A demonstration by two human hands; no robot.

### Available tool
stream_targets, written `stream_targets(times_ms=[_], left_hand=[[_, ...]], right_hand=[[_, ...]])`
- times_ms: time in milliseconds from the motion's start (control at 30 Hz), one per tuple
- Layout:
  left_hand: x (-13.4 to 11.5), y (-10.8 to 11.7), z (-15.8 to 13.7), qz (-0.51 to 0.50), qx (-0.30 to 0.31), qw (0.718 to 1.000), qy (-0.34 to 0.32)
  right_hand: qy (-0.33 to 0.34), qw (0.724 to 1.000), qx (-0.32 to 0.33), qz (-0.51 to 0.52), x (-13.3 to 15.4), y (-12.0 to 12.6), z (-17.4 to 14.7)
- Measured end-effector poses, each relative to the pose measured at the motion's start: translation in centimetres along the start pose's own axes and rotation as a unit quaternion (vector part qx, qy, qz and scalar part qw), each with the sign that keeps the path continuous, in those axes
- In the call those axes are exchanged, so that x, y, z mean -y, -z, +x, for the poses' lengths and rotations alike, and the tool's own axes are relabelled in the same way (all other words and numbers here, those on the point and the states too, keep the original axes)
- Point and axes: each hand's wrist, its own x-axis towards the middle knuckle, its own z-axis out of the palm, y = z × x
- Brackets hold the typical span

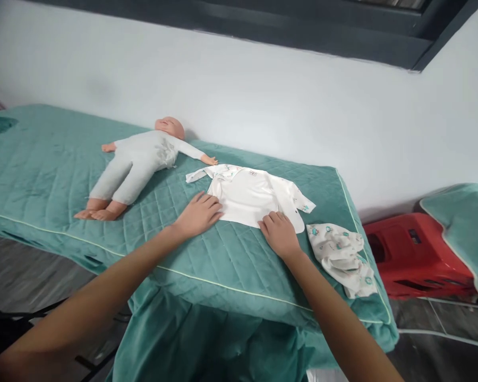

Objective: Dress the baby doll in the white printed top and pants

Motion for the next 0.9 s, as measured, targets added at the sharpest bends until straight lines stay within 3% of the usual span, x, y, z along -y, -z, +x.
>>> stream_targets(times_ms=[100, 200, 333, 433, 500, 567, 667, 800, 900], left_hand=[[1.0, 0.1, -1.0, 0.032, -0.007, 0.999, 0.024], [1.9, -0.2, -2.1, -0.023, -0.047, 0.995, 0.085], [4.8, -1.4, -1.8, -0.124, -0.193, 0.946, 0.227], [8.1, -2.7, 0.1, -0.112, -0.198, 0.93, 0.287], [10.2, -3.3, 1.5, -0.104, -0.148, 0.937, 0.297], [11.9, -3.7, 2.7, -0.096, -0.101, 0.948, 0.287], [14.3, -3.8, 3.7, -0.072, -0.091, 0.965, 0.237], [16.9, -3.6, 4.2, -0.032, -0.143, 0.96, 0.237], [16.8, -3.3, 3.9, -0.031, -0.17, 0.948, 0.268]], right_hand=[[0.003, 0.999, 0.028, 0.015, -0.3, 0.5, -0.4], [0.0, 0.997, 0.062, 0.035, -0.4, 0.9, -0.2], [-0.114, 0.978, 0.041, 0.167, 0.6, 0.8, 2.8], [-0.198, 0.929, 0.01, 0.312, 2.2, -0.5, 7.9], [-0.217, 0.914, 0.01, 0.341, 3.5, -1.8, 12.0], [-0.233, 0.922, 0.012, 0.309, 4.7, -3.0, 15.7], [-0.256, 0.933, 0.033, 0.25, 6.0, -4.3, 19.1], [-0.269, 0.93, 0.03, 0.248, 6.2, -5.2, 19.8], [-0.269, 0.915, -0.015, 0.299, 5.4, -5.6, 19.0]])
